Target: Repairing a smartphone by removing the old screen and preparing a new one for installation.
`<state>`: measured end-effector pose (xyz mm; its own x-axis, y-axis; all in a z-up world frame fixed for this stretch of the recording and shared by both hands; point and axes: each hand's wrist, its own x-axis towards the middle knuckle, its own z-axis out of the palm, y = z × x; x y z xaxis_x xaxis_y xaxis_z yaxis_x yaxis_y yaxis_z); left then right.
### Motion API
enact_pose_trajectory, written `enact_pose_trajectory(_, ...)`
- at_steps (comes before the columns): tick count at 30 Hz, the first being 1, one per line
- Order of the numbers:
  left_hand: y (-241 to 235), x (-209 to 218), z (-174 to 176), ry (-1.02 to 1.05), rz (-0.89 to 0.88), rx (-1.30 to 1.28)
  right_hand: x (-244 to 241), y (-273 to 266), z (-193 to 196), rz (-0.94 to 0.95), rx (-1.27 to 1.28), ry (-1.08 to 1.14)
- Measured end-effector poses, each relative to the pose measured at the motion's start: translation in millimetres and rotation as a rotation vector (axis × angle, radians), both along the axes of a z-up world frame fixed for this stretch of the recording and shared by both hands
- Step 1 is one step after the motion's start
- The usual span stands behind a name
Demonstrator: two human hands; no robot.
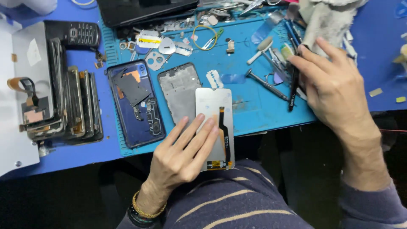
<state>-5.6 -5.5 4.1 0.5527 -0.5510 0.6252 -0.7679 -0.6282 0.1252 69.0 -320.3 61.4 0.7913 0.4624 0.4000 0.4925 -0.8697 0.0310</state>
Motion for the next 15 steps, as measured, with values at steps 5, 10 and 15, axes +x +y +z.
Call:
enact_pose_trajectory(5,2,1,-3,0.002,0.026,0.024,-10,-12,10,-0.035,0.047,-0.054)
enact_pose_trajectory(10,-1,-2,-6,0.039,0.032,0.031,-23,-27,34,-0.190,0.154,-0.084)
enact_pose_trajectory(15,2,-6,-10,0.042,0.120,0.064,-39,-60,30,-0.137,0.220,-0.151)
